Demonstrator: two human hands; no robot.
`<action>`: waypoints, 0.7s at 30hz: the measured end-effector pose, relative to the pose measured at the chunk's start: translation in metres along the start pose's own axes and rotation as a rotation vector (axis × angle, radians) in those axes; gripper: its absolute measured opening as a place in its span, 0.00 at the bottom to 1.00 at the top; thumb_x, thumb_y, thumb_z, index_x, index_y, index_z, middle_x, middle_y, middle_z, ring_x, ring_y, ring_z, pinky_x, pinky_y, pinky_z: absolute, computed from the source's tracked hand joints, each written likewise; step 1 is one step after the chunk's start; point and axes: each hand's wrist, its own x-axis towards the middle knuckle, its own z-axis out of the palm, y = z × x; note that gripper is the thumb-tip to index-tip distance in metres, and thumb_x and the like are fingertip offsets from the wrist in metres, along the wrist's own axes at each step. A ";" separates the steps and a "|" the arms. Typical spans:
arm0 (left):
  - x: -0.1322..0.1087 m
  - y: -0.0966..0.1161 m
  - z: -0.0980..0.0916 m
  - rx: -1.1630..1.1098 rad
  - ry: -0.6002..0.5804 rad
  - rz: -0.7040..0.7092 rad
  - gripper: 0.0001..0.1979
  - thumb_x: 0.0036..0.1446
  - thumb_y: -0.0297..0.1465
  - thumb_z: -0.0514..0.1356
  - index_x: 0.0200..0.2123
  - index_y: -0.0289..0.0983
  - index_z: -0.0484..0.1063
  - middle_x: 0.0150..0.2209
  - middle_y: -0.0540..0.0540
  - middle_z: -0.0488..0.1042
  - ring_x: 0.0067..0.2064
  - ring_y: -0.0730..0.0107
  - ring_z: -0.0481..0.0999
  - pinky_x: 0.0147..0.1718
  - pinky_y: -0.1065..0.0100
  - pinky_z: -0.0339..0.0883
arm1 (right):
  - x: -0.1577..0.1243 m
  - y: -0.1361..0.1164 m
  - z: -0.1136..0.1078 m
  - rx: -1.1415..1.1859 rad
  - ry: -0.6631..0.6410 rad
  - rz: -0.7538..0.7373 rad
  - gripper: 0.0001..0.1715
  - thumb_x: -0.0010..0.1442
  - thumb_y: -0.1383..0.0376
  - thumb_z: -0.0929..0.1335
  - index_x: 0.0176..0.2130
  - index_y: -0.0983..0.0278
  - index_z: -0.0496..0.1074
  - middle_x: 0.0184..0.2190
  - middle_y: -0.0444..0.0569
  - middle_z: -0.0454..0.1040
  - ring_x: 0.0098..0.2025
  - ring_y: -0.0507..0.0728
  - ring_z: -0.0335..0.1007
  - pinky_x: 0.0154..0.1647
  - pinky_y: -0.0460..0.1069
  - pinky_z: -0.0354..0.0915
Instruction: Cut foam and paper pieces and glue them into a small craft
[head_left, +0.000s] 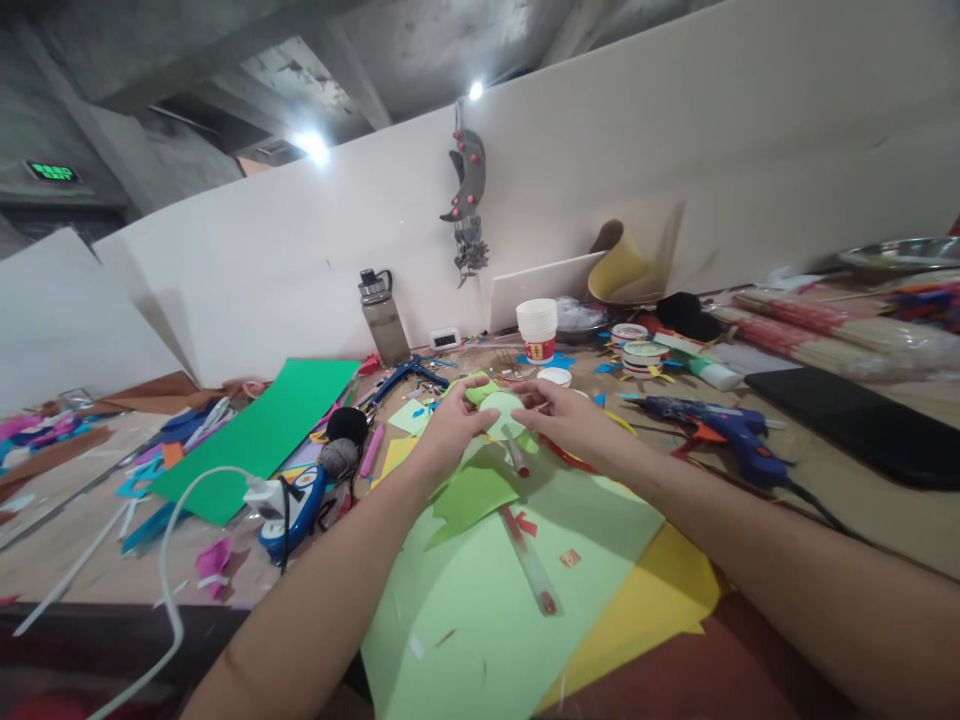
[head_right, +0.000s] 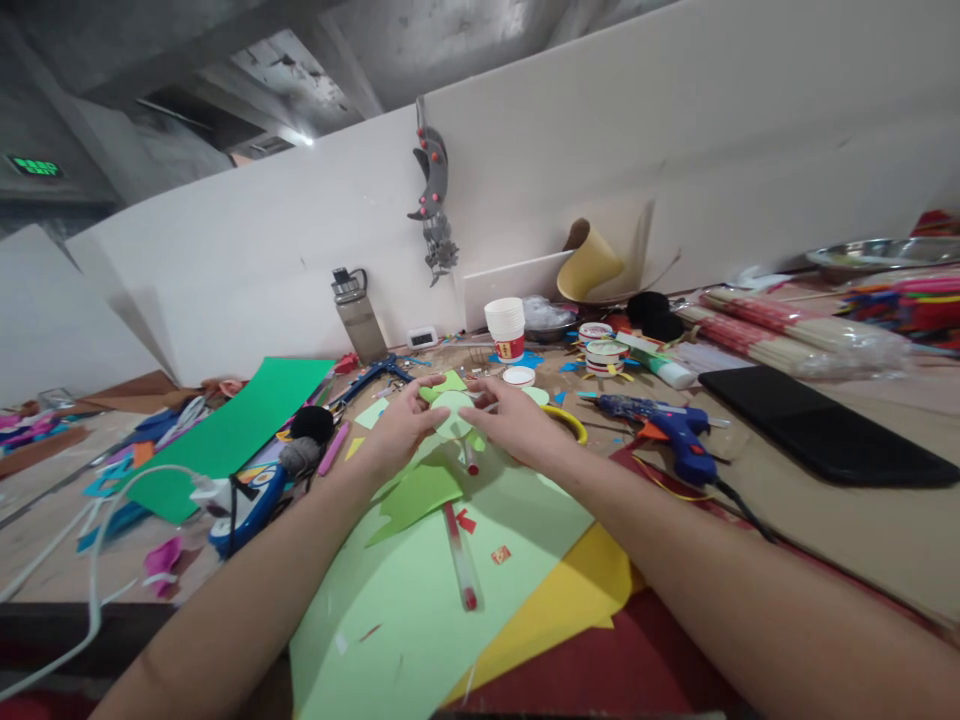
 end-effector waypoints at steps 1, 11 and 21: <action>0.000 0.000 0.000 0.010 0.004 0.018 0.32 0.42 0.28 0.71 0.52 0.36 0.67 0.31 0.48 0.76 0.31 0.71 0.75 0.32 0.72 0.68 | 0.002 0.002 0.001 0.028 -0.012 0.002 0.22 0.55 0.63 0.70 0.50 0.65 0.69 0.41 0.51 0.77 0.35 0.54 0.71 0.35 0.48 0.66; -0.003 0.008 0.005 -0.031 -0.014 -0.059 0.21 0.38 0.34 0.74 0.35 0.32 0.72 0.34 0.45 0.76 0.32 0.71 0.75 0.35 0.66 0.71 | 0.007 0.004 0.003 0.347 0.037 -0.002 0.19 0.45 0.58 0.74 0.35 0.64 0.72 0.28 0.43 0.73 0.26 0.49 0.63 0.27 0.46 0.59; 0.008 0.003 -0.015 0.385 0.089 0.216 0.13 0.46 0.32 0.67 0.37 0.35 0.77 0.32 0.48 0.77 0.31 0.72 0.72 0.32 0.70 0.65 | 0.008 0.001 -0.002 0.293 0.167 0.001 0.19 0.54 0.51 0.68 0.38 0.62 0.71 0.33 0.46 0.72 0.31 0.53 0.66 0.29 0.48 0.62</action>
